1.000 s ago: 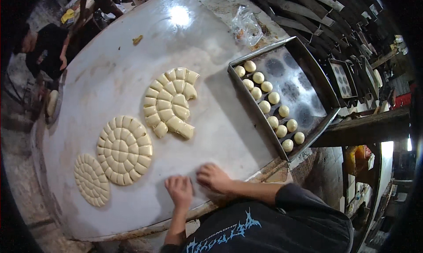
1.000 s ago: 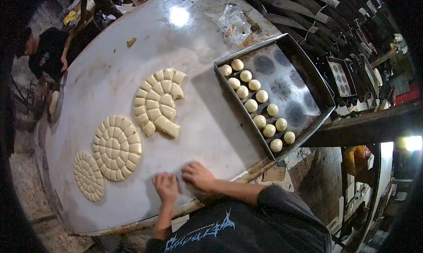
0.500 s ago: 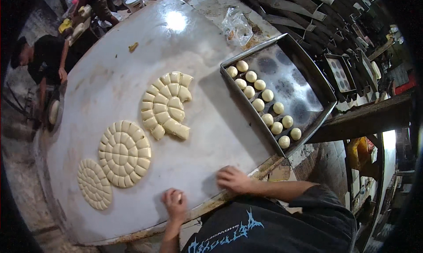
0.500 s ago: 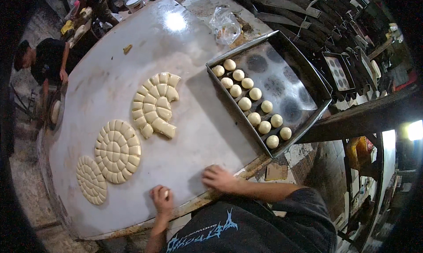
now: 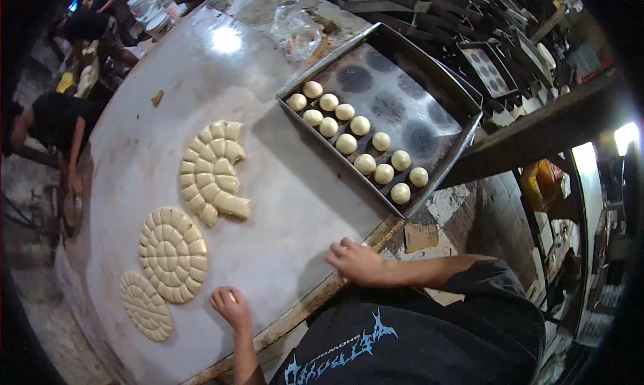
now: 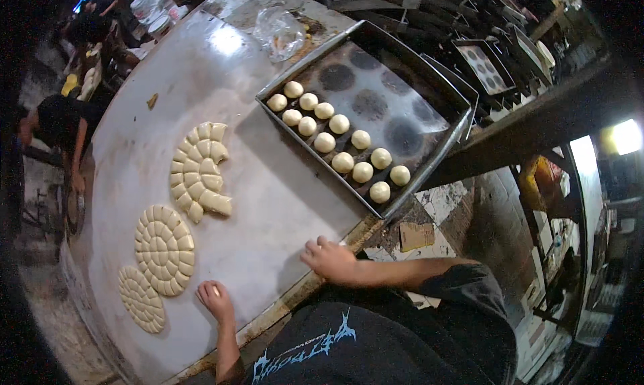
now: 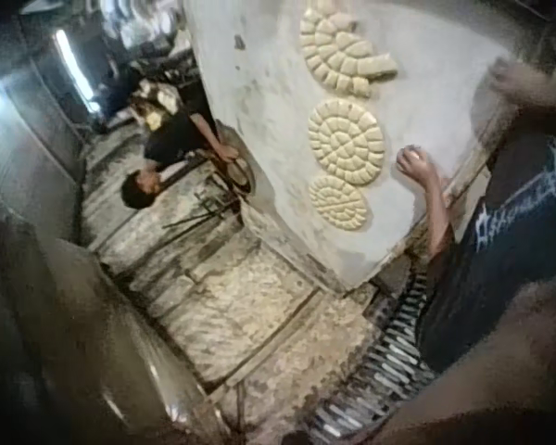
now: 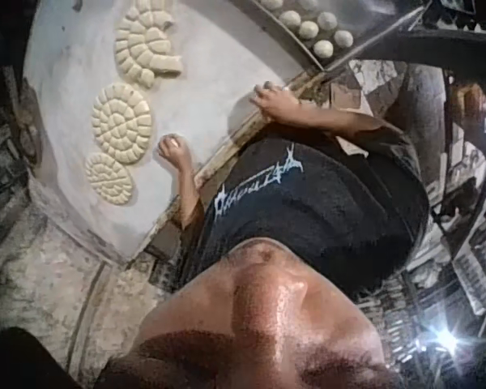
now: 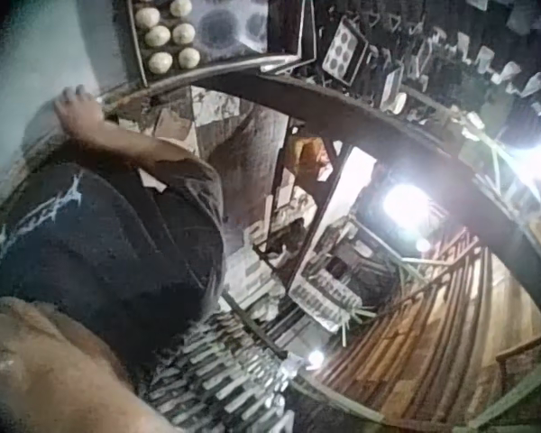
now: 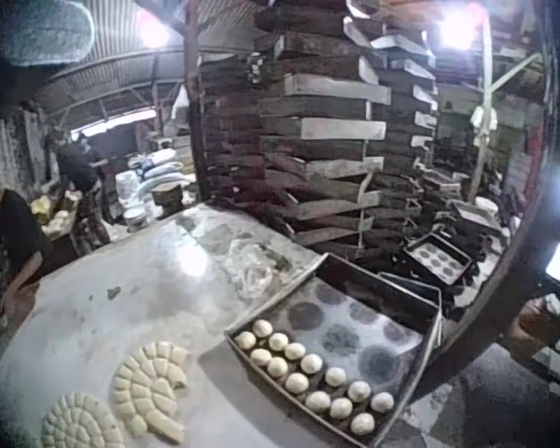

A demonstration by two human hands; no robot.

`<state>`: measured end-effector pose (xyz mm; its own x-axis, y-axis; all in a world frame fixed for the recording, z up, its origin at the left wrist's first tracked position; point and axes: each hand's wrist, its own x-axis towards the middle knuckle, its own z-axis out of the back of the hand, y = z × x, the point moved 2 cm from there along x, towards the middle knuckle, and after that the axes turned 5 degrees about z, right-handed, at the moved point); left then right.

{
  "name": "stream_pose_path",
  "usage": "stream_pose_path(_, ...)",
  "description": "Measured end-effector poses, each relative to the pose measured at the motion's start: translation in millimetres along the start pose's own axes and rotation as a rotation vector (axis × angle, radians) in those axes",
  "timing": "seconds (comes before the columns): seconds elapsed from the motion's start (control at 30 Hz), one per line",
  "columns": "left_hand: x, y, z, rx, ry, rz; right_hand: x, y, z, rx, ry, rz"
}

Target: Break off pieces of dough and roll them into small balls to place on a baking tray.

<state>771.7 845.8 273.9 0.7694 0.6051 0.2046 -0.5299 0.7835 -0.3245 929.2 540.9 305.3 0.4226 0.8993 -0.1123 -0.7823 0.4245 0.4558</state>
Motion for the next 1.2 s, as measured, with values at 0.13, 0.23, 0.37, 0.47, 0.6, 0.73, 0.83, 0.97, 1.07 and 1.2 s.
stream_pose_path(0.13, -10.0, -30.1, 6.0, 0.114, 0.126, 0.063, -33.5, -71.1, 110.3, 0.392, -0.229, -0.157)
stream_pose_path(0.23, -14.9, -23.6, 15.5, 0.088, 0.401, 0.260, -67.4, -145.7, 167.2, 0.152, -0.474, -0.423)
stream_pose_path(0.37, 56.7, -116.1, -4.4, -0.708, 0.845, 0.636, -94.7, -223.1, 157.4, 0.004, -0.206, -0.604)
stream_pose_path(0.47, 101.6, -269.1, -16.8, -1.010, 1.110, 0.264, -106.5, -240.2, 128.1, -0.033, -0.201, -0.764)
stream_pose_path(0.6, 113.6, -437.6, -53.3, -0.832, 1.060, -0.420, -125.8, -182.4, 146.8, -0.323, -0.550, -0.660)
stream_pose_path(0.73, 86.3, -528.2, -140.2, -0.584, 0.901, -0.901, -144.7, -106.7, 149.3, 0.168, -0.809, -0.635)
stream_pose_path(0.83, 62.2, -553.3, -185.1, -0.407, 0.964, -0.908, -158.1, -65.2, 140.9, 0.375, -0.844, -0.702)
stream_pose_path(0.97, 70.8, -551.4, -166.0, -0.726, 1.191, -0.745, -161.8, -45.8, 142.8, 0.457, -0.833, -0.645)
stream_pose_path(1.07, 104.2, -488.0, -152.0, -1.232, 1.177, -0.532, -131.6, -49.6, 146.1, 0.453, -0.827, -0.366)
stream_pose_path(1.2, 105.7, -377.9, -68.2, -1.196, 1.195, -0.285, -125.2, -159.9, 158.9, -0.078, -0.999, -0.557)
